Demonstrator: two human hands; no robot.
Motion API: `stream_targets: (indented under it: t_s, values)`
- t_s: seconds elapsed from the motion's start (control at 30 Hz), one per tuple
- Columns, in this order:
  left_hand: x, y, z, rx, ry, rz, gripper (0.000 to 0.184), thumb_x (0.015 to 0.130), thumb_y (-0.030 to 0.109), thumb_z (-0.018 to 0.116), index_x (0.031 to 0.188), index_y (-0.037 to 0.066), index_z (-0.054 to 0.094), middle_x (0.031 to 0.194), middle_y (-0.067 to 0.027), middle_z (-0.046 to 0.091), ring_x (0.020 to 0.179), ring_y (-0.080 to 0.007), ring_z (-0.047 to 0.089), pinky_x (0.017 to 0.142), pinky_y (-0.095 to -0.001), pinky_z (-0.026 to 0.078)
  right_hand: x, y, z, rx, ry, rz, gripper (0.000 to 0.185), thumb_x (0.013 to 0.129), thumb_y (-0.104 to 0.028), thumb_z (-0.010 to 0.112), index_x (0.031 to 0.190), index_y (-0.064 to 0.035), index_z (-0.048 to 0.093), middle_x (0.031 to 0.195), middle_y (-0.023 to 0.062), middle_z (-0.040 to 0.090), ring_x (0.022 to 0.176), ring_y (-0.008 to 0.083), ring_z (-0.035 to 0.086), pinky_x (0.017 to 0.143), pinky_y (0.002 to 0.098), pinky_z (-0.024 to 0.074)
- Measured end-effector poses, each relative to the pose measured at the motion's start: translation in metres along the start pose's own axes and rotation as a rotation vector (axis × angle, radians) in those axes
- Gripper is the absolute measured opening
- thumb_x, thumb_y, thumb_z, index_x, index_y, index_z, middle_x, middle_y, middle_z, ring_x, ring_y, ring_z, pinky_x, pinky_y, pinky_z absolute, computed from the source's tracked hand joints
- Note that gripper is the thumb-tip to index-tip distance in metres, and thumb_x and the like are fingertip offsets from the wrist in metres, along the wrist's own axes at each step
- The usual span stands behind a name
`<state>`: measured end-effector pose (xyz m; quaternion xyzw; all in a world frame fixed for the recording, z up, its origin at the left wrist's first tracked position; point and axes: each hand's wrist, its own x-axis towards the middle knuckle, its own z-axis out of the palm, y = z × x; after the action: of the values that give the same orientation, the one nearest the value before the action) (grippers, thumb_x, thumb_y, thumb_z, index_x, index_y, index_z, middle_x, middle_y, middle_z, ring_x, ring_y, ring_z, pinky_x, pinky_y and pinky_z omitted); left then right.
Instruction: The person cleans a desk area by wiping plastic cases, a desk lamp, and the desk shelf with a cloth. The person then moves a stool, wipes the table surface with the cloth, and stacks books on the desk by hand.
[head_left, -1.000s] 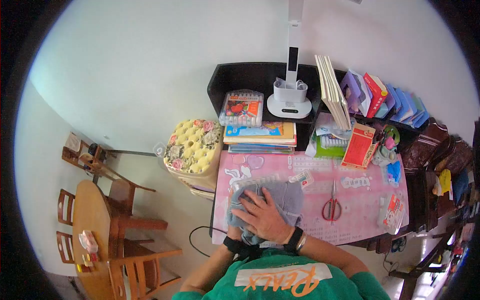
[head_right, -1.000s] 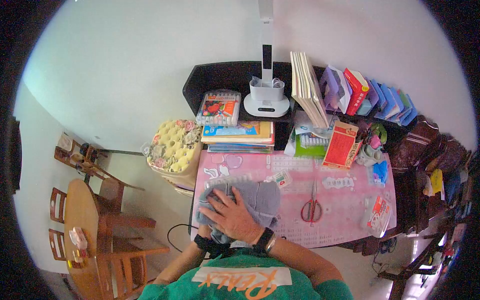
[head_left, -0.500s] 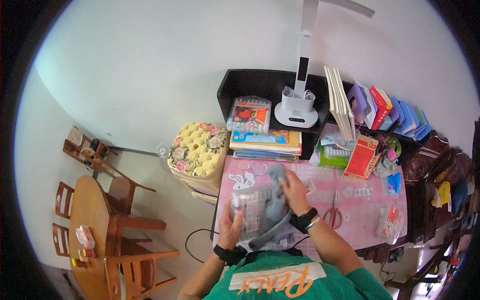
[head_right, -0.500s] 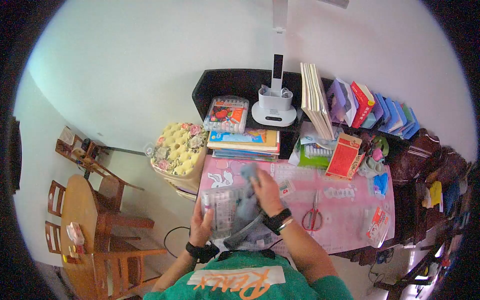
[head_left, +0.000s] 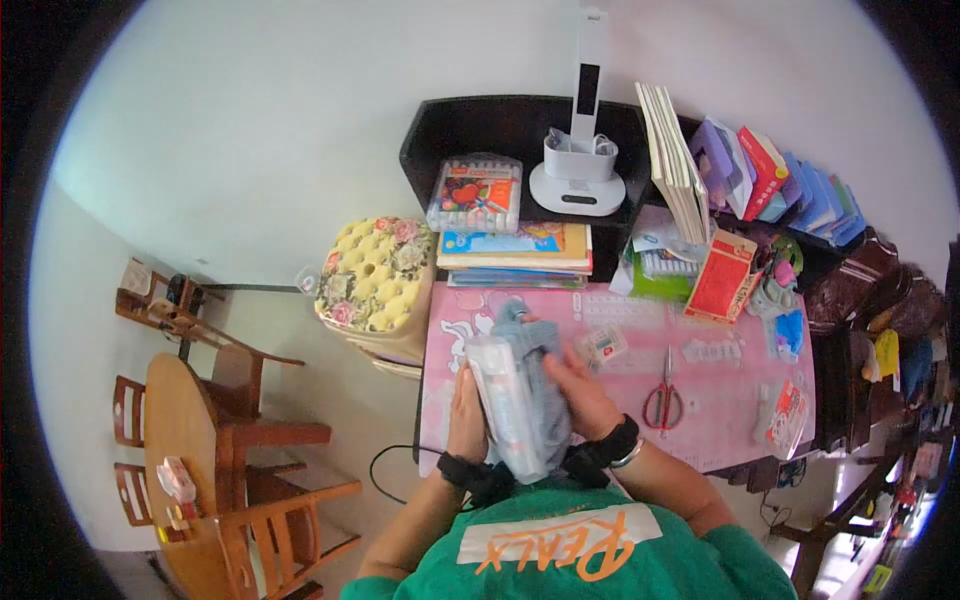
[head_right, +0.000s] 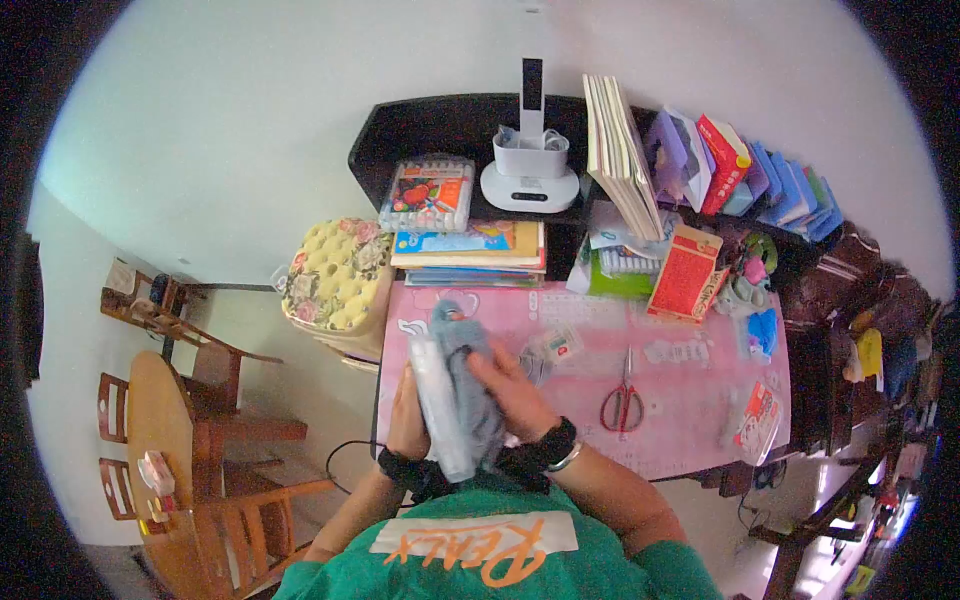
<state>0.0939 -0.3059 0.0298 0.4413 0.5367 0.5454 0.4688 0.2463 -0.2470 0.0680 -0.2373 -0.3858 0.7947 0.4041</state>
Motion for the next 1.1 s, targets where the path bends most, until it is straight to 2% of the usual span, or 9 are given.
stream_targets:
  t_s: [0.1,0.17,0.43,0.53,0.63,0.73,0.87,0.97,1.1]
  values:
    - [-0.012,-0.061,-0.001,-0.706,0.066,-0.336,0.055,0.091,0.042,0.047,0.126,0.000,0.042,0.112,-0.0180,0.054,0.099,-0.0262,0.058,0.081,-0.0393,0.051,0.005,0.015,0.007,-0.554,-0.014,-0.194,0.050,0.090,-0.018,0.054,0.137,-0.0105,0.037,0.135,0.0145,0.042,0.124,0.0290,0.041,0.104,0.0368,0.0319]
    - [-0.013,-0.067,-0.002,-0.842,0.050,-0.404,0.056,0.091,0.042,0.047,0.127,0.000,0.042,0.113,-0.0180,0.054,0.099,-0.0264,0.058,0.082,-0.0396,0.051,0.009,0.021,0.004,-0.813,-0.007,-0.302,0.051,0.088,-0.013,0.055,0.135,-0.0097,0.037,0.135,0.0179,0.040,0.126,0.0319,0.039,0.105,0.0380,0.0306]
    - [0.003,-0.053,-0.024,-0.889,0.039,-0.371,0.058,0.090,0.043,0.048,0.128,0.000,0.041,0.114,-0.0178,0.053,0.102,-0.0274,0.055,0.085,-0.0409,0.048,-0.012,0.043,-0.009,-1.145,0.037,-0.266,0.061,0.077,0.000,0.060,0.133,-0.0148,0.041,0.133,0.0234,0.037,0.123,0.0401,0.038,0.104,0.0412,0.0319]
    - [0.014,-0.046,-0.029,-0.894,0.046,-0.343,0.058,0.090,0.044,0.048,0.128,0.000,0.040,0.115,-0.0177,0.053,0.104,-0.0278,0.055,0.087,-0.0414,0.047,-0.023,0.036,-0.012,-1.136,-0.118,-0.334,0.064,0.069,0.002,0.064,0.129,-0.0143,0.048,0.132,0.0216,0.039,0.123,0.0381,0.038,0.103,0.0427,0.0340]
    - [0.023,-0.042,-0.028,-0.889,0.039,-0.330,0.059,0.090,0.044,0.048,0.128,0.000,0.040,0.116,-0.0177,0.053,0.105,-0.0282,0.054,0.088,-0.0419,0.046,-0.022,0.035,-0.018,-1.201,-0.258,-0.472,0.065,0.062,0.003,0.066,0.124,-0.0147,0.054,0.131,0.0197,0.042,0.121,0.0380,0.040,0.101,0.0440,0.0357]
    - [0.028,-0.041,-0.021,-0.869,0.020,-0.328,0.060,0.089,0.044,0.049,0.129,0.000,0.040,0.116,-0.0176,0.052,0.106,-0.0285,0.053,0.089,-0.0424,0.045,-0.019,0.024,-0.008,-1.074,-0.304,-0.666,0.064,0.061,0.002,0.067,0.122,-0.0146,0.055,0.128,0.0177,0.046,0.120,0.0389,0.042,0.100,0.0446,0.0361]
    - [0.025,-0.047,-0.002,-0.779,-0.033,-0.329,0.061,0.089,0.045,0.049,0.129,0.000,0.040,0.117,-0.0175,0.052,0.107,-0.0290,0.052,0.091,-0.0430,0.044,0.003,-0.009,0.012,-1.120,-0.226,-0.928,0.061,0.063,-0.005,0.068,0.122,-0.0132,0.054,0.127,0.0149,0.049,0.120,0.0378,0.044,0.100,0.0477,0.0352]
    - [0.011,-0.053,0.000,-0.747,-0.104,-0.362,0.062,0.089,0.045,0.049,0.130,0.000,0.039,0.118,-0.0175,0.052,0.108,-0.0294,0.051,0.092,-0.0435,0.043,0.015,-0.028,0.015,-1.101,-0.253,-0.762,0.056,0.069,-0.014,0.066,0.123,-0.0146,0.052,0.123,0.0122,0.051,0.120,0.0338,0.044,0.101,0.0496,0.0326]
    - [-0.008,-0.049,-0.020,-0.861,-0.275,-0.473,0.063,0.088,0.046,0.049,0.130,0.000,0.039,0.119,-0.0174,0.051,0.110,-0.0299,0.050,0.094,-0.0441,0.042,0.026,-0.020,0.004,-0.818,-0.210,-0.457,0.051,0.073,-0.010,0.062,0.123,-0.0110,0.051,0.120,0.0151,0.056,0.110,0.0319,0.054,0.094,0.0395,0.0420]
